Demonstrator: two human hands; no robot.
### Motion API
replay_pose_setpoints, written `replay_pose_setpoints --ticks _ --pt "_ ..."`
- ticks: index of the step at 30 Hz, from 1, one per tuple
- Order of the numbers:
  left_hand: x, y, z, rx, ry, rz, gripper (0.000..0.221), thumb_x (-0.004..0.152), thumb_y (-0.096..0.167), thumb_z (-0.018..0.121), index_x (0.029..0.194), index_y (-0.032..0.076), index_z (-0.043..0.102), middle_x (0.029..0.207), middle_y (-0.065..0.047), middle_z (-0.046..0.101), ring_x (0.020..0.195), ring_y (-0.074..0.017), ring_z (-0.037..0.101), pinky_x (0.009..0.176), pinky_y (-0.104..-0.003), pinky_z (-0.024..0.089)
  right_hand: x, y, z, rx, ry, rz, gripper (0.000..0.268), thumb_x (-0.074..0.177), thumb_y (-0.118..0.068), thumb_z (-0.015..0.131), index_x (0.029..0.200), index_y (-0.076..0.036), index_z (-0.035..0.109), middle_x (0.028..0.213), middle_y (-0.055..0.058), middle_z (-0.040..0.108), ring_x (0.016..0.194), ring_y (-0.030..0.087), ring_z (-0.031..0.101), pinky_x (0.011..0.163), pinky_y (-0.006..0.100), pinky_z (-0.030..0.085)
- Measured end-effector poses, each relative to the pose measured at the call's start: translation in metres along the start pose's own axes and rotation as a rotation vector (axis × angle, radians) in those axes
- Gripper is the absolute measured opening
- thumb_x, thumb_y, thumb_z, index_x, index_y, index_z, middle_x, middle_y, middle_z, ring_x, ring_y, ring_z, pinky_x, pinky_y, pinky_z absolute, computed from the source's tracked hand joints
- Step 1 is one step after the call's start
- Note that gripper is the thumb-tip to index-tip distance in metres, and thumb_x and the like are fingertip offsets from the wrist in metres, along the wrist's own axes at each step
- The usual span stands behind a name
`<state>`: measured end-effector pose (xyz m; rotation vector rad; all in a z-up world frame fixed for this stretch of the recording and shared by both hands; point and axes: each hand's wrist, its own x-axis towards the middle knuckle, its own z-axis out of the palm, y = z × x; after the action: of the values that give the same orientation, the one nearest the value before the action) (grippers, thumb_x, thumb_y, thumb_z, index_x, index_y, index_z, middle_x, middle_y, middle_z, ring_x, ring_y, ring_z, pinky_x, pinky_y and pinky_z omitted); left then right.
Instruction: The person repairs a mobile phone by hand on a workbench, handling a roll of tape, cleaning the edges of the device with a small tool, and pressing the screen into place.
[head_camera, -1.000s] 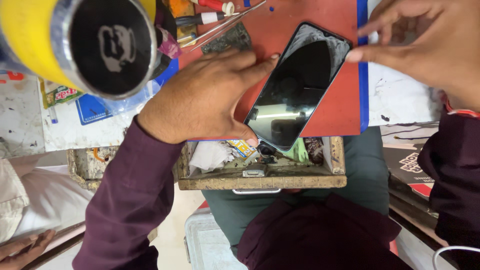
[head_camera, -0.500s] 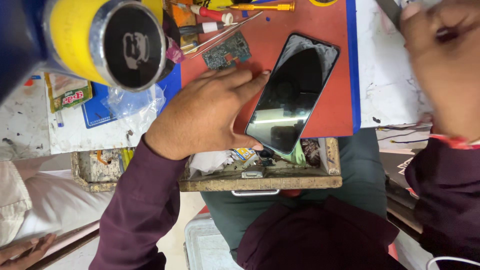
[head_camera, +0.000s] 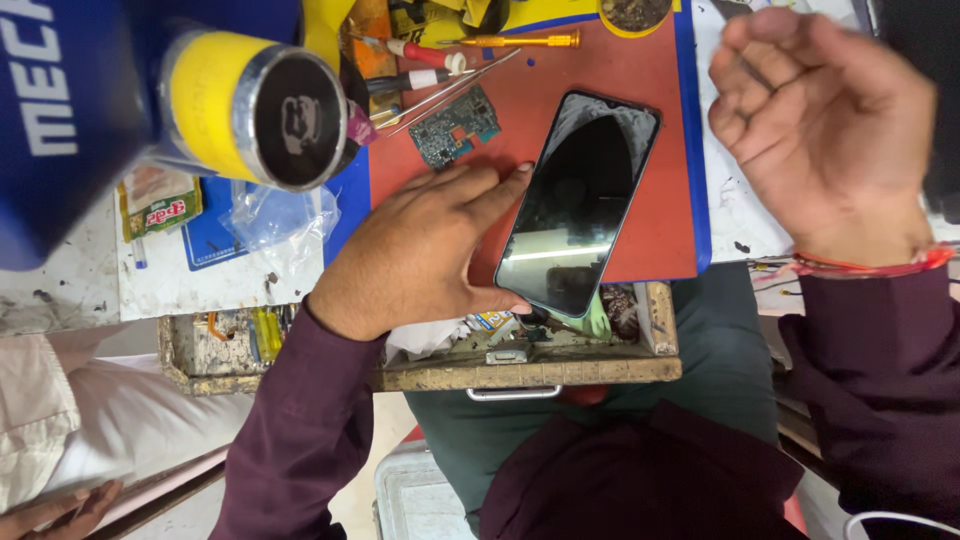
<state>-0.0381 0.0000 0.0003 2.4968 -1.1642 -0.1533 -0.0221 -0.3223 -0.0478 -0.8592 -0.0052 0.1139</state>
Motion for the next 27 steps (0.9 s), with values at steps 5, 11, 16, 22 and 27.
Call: replay_pose_setpoints --ticks 5,11,16,22,27 --pt "-0.002 -0.002 0.004 0.017 0.023 0.012 0.102 0.064 0.045 0.092 0.143 -0.005 0.051 0.129 -0.018 0.059 0.130 -0.0373 0.054 0.109 -0.045 0.043 0.001 0.016 0.002 -0.958 -0.043 -0.210 0.015 0.110 -0.011 0.068 0.122 -0.004 0.074 0.089 0.010 0.059 0.076 0.010 0.048 0.068 0.024 0.036" --pt "-0.001 -0.003 0.004 0.002 0.027 0.013 0.105 0.064 0.048 0.092 0.145 -0.004 0.050 0.134 -0.018 0.058 0.132 -0.0370 0.053 0.111 -0.046 0.041 -0.003 0.003 0.027 -1.502 -0.242 -0.414 0.027 0.092 -0.007 0.078 0.118 0.001 0.073 0.118 0.011 0.066 0.084 0.018 0.059 0.070 0.031 0.050" --pt "0.000 -0.004 0.004 -0.026 -0.012 -0.033 0.106 0.062 0.048 0.092 0.145 -0.002 0.050 0.131 -0.018 0.059 0.128 -0.0377 0.054 0.108 -0.046 0.042 -0.008 -0.001 0.034 -1.556 -0.278 -0.505 0.044 0.080 -0.016 0.090 0.117 0.001 0.073 0.113 0.012 0.065 0.095 0.023 0.064 0.077 0.034 0.054" --pt "0.000 -0.002 0.002 -0.022 0.003 -0.034 0.104 0.062 0.047 0.092 0.144 -0.001 0.051 0.129 -0.018 0.060 0.125 -0.0379 0.056 0.106 -0.047 0.043 -0.007 0.000 0.036 -1.579 -0.239 -0.507 0.044 0.080 -0.018 0.091 0.114 0.003 0.073 0.115 0.013 0.066 0.096 0.025 0.066 0.077 0.035 0.054" --pt "-0.003 0.015 0.008 0.026 0.092 -0.085 0.106 0.062 0.051 0.092 0.144 -0.003 0.051 0.126 -0.020 0.060 0.120 -0.0391 0.058 0.103 -0.047 0.045 -0.023 0.005 0.045 -1.649 -0.256 -0.568 0.055 0.080 -0.018 0.090 0.121 0.009 0.066 0.123 0.019 0.060 0.110 0.034 0.063 0.088 0.040 0.054"
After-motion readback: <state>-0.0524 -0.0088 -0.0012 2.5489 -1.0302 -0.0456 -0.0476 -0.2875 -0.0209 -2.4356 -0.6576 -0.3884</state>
